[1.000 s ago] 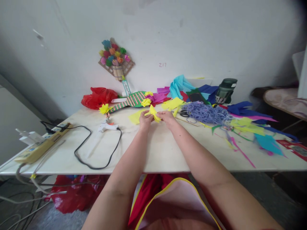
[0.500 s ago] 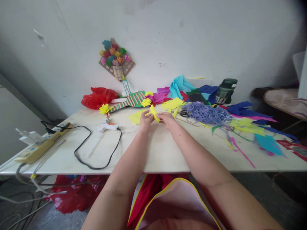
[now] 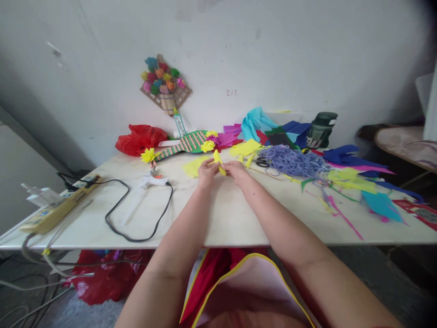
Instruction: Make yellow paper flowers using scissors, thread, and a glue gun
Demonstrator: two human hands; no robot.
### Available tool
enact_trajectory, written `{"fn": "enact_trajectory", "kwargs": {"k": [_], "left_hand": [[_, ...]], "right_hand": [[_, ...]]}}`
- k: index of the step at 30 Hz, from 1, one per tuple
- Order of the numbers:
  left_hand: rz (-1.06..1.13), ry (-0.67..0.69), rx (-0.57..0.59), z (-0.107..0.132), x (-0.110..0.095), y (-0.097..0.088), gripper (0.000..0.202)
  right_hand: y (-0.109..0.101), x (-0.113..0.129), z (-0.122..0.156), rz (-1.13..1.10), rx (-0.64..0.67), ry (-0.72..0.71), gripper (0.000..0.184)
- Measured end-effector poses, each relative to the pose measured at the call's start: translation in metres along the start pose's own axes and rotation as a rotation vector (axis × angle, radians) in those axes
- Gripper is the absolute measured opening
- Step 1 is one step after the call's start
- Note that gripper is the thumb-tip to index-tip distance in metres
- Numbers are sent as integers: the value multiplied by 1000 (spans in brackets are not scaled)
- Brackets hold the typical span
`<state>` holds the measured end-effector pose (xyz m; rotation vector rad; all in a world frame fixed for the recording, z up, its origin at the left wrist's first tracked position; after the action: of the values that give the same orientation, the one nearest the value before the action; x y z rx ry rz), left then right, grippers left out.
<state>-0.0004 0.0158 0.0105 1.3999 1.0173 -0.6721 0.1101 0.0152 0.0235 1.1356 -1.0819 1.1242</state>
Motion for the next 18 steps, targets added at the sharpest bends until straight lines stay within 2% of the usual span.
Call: {"fn": "enact_trajectory", "kwargs": {"k": [5,8,12,15,18], "left_hand": [[-28,-9,-10,-3,3,-3,36],[-24,-24,-17,-4,4,-3,34],[-10,-34,-56,-4,3,-4,32],[-7,-45,-66,-3,3,-4,30],[2,-56,-64,-3,4,-3,27]], "right_hand": [[-1,-3,-3,108,-17,-73,12],[-2,-4,-9,220,-51,-183,8],[-1,-6,-17,386,-57,-359,25],[0,-9,-22,461,-76,-428,42],[3,-12,-24,499,-33,-472,37]]}}
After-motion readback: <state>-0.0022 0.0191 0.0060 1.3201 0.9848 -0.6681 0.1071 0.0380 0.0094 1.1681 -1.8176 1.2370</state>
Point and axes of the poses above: each hand's wrist, its own z-axis away from the middle knuckle, its own y-axis out of the palm, x = y × z, the point moved 3 cm from there along -z, towards the middle knuckle, and after that the axes turned 3 degrees about z, right-handed, at the moved point
